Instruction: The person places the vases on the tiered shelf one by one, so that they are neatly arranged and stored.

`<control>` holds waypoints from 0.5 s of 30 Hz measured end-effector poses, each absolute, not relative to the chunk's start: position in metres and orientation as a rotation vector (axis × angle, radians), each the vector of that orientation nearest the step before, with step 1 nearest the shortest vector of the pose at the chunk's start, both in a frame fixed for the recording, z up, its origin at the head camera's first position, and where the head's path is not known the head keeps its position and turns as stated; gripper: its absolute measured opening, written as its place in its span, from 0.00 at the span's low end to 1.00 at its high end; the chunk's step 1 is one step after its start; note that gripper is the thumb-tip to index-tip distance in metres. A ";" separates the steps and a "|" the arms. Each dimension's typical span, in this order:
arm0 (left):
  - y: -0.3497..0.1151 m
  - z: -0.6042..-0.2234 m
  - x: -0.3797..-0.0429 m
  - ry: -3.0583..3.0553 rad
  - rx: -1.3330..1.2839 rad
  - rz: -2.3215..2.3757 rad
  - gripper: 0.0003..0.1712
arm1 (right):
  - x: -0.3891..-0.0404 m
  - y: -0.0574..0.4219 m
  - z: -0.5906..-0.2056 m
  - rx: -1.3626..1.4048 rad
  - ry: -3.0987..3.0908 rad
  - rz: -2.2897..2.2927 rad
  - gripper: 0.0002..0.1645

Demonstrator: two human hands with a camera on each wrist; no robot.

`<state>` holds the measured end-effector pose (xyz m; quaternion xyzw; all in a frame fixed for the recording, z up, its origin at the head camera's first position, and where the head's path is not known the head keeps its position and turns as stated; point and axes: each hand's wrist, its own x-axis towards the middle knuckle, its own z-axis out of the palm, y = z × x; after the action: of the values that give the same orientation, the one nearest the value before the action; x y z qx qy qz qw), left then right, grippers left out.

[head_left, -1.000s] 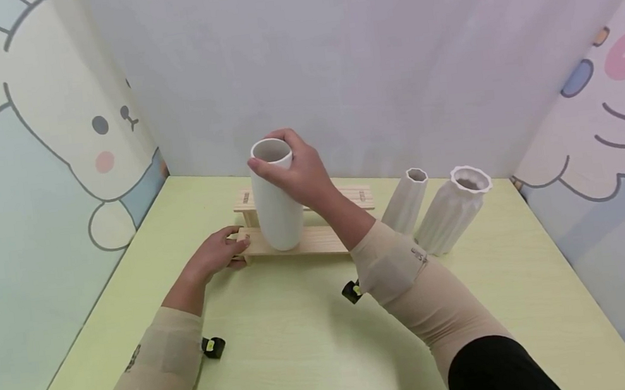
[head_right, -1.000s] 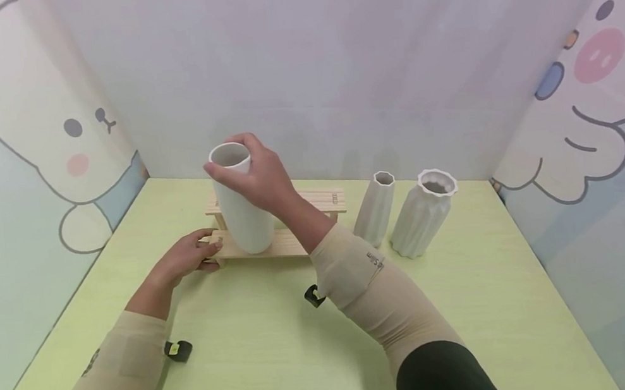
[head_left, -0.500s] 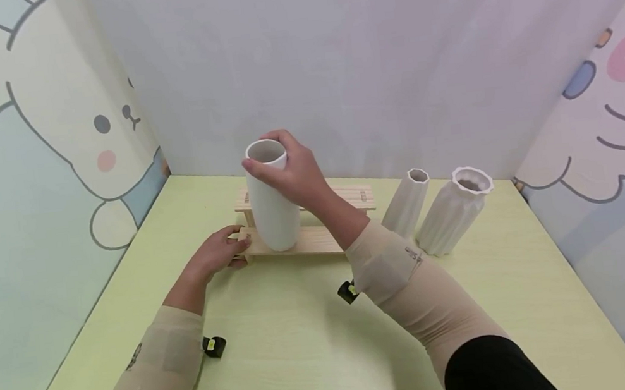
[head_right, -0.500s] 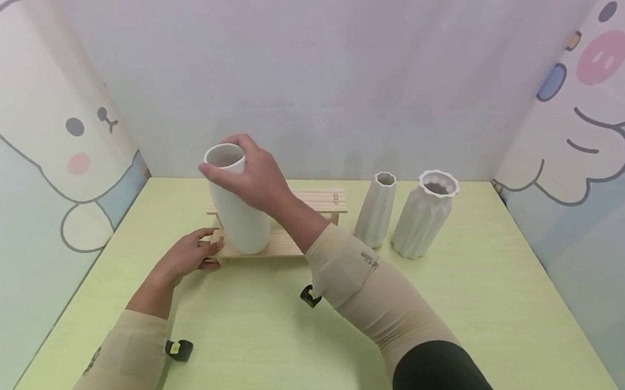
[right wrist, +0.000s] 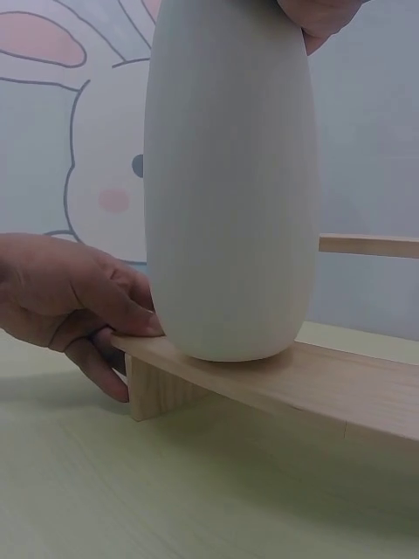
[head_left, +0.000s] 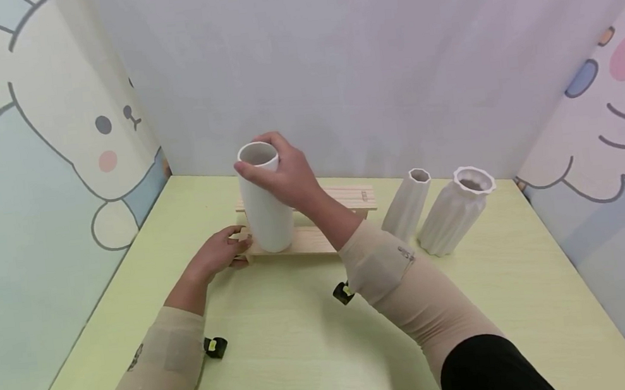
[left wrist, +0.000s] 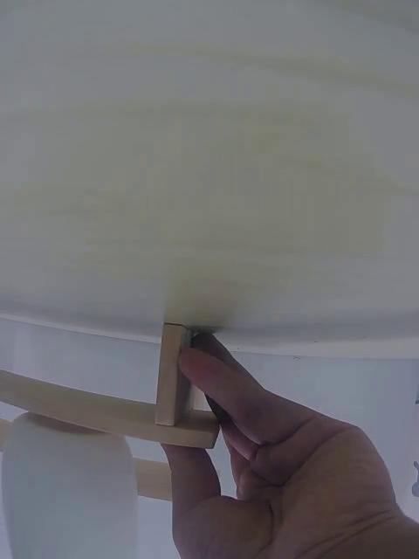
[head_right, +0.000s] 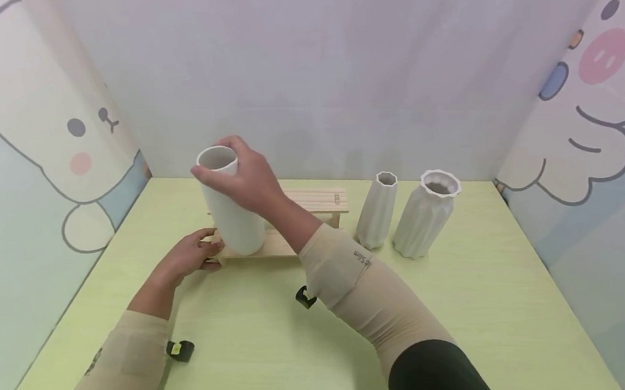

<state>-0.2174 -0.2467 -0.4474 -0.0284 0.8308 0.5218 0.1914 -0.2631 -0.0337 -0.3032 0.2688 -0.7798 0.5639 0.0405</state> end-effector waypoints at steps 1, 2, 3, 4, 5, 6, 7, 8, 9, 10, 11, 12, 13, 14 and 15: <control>-0.247 -0.447 -0.217 2.328 -0.082 1.471 0.39 | -0.263 -0.034 -0.304 0.824 -2.391 1.728 0.29; -0.246 -0.448 -0.217 2.325 -0.084 1.476 0.39 | -0.263 -0.035 -0.304 0.825 -2.394 1.730 0.29; -0.246 -0.448 -0.216 2.323 -0.083 1.480 0.39 | -0.263 -0.035 -0.304 0.825 -2.394 1.733 0.29; -0.246 -0.448 -0.216 2.324 -0.081 1.482 0.39 | -0.262 -0.036 -0.304 0.825 -2.394 1.735 0.29; -0.246 -0.448 -0.216 2.325 -0.079 1.483 0.39 | -0.262 -0.036 -0.304 0.824 -2.394 1.735 0.30; -0.246 -0.448 -0.216 2.326 -0.078 1.484 0.39 | -0.262 -0.037 -0.305 0.826 -2.394 1.735 0.30; -0.246 -0.448 -0.216 2.326 -0.079 1.484 0.39 | -0.262 -0.037 -0.305 0.825 -2.394 1.737 0.30; -0.246 -0.448 -0.216 2.328 -0.079 1.482 0.38 | -0.263 -0.038 -0.305 0.825 -2.395 1.739 0.30; -0.247 -0.448 -0.216 2.330 -0.079 1.479 0.38 | -0.263 -0.038 -0.306 0.825 -2.395 1.740 0.30; -0.247 -0.448 -0.217 2.332 -0.080 1.475 0.38 | -0.263 -0.038 -0.306 0.823 -2.397 1.738 0.30; -0.247 -0.448 -0.217 2.334 -0.080 1.470 0.38 | -0.263 -0.039 -0.307 0.822 -2.398 1.736 0.30; -0.247 -0.448 -0.217 2.334 -0.081 1.469 0.38 | -0.264 -0.039 -0.307 0.822 -2.399 1.736 0.30; -0.247 -0.448 -0.217 2.336 -0.081 1.466 0.38 | -0.264 -0.039 -0.308 0.822 -2.399 1.736 0.30; -0.248 -0.448 -0.217 2.338 -0.082 1.463 0.38 | -0.264 -0.040 -0.308 0.822 -2.398 1.734 0.30; -0.248 -0.448 -0.217 2.337 -0.081 1.463 0.38 | -0.265 -0.040 -0.308 0.822 -2.398 1.732 0.30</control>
<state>-0.2173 -0.2476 -0.4475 -0.0288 0.8318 0.5205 0.1905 -0.2645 -0.0398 -0.3080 0.2676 -0.7806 0.5638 0.0355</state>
